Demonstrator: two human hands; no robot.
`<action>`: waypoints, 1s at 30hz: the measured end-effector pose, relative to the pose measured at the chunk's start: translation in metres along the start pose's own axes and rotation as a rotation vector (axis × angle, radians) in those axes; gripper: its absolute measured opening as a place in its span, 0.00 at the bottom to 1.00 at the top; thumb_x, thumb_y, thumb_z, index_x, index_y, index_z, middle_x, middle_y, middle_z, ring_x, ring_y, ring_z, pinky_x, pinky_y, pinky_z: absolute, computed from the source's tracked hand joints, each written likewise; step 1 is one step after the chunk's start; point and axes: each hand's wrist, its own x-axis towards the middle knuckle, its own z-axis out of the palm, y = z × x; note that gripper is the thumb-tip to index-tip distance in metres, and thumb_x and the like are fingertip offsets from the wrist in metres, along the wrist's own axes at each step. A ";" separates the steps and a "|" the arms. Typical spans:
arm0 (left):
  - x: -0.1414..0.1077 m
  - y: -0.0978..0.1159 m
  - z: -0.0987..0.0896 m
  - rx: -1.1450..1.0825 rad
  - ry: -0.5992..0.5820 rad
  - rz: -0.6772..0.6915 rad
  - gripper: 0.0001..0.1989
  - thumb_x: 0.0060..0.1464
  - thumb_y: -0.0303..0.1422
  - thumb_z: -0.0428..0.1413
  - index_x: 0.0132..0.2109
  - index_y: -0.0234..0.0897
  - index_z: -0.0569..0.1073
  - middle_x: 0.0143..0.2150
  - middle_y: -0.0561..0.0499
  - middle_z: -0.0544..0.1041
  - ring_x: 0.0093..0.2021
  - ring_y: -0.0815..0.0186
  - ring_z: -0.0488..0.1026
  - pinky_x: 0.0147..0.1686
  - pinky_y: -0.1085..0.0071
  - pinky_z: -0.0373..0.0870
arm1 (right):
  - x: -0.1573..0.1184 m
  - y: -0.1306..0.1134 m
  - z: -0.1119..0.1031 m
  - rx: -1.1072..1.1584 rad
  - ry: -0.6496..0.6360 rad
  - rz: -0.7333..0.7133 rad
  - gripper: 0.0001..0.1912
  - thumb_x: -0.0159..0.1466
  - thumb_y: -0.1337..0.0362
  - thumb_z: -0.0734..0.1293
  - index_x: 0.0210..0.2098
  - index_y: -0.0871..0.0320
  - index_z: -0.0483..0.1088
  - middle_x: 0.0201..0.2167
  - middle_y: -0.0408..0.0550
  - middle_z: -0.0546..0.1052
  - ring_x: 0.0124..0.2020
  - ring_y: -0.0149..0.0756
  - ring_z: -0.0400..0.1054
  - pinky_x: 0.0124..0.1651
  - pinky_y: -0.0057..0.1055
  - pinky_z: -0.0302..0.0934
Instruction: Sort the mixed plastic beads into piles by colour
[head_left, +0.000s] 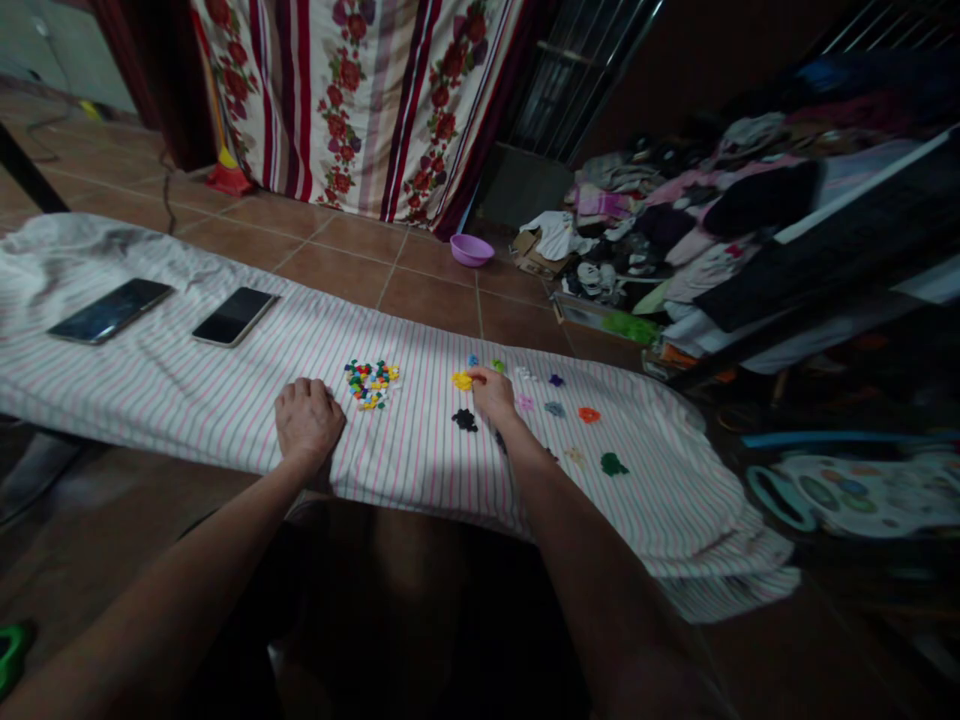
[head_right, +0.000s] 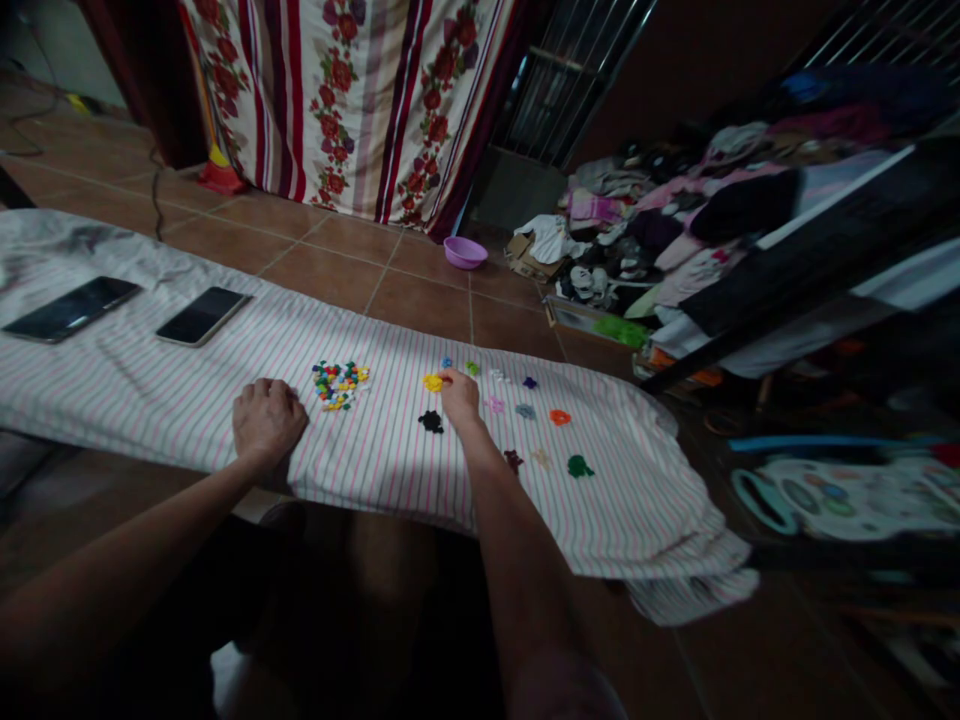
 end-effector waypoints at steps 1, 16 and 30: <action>0.000 0.000 0.000 -0.001 0.003 -0.002 0.14 0.53 0.33 0.44 0.41 0.34 0.71 0.41 0.39 0.70 0.44 0.53 0.63 0.43 0.57 0.57 | -0.001 -0.001 -0.001 0.003 -0.005 -0.003 0.16 0.55 0.73 0.59 0.34 0.55 0.77 0.33 0.45 0.79 0.36 0.34 0.72 0.43 0.29 0.63; 0.000 -0.001 0.002 0.025 0.015 0.010 0.13 0.53 0.33 0.43 0.39 0.34 0.70 0.40 0.40 0.70 0.44 0.53 0.64 0.43 0.58 0.58 | -0.006 -0.020 -0.007 -0.003 0.007 -0.027 0.15 0.57 0.72 0.59 0.35 0.55 0.76 0.36 0.49 0.78 0.39 0.38 0.71 0.48 0.35 0.62; 0.001 -0.001 0.003 -0.011 0.016 0.002 0.14 0.54 0.32 0.44 0.40 0.33 0.71 0.40 0.38 0.70 0.44 0.52 0.63 0.44 0.57 0.57 | -0.036 -0.087 0.032 0.109 -0.199 -0.326 0.14 0.60 0.72 0.59 0.37 0.55 0.75 0.36 0.45 0.76 0.39 0.35 0.69 0.46 0.30 0.61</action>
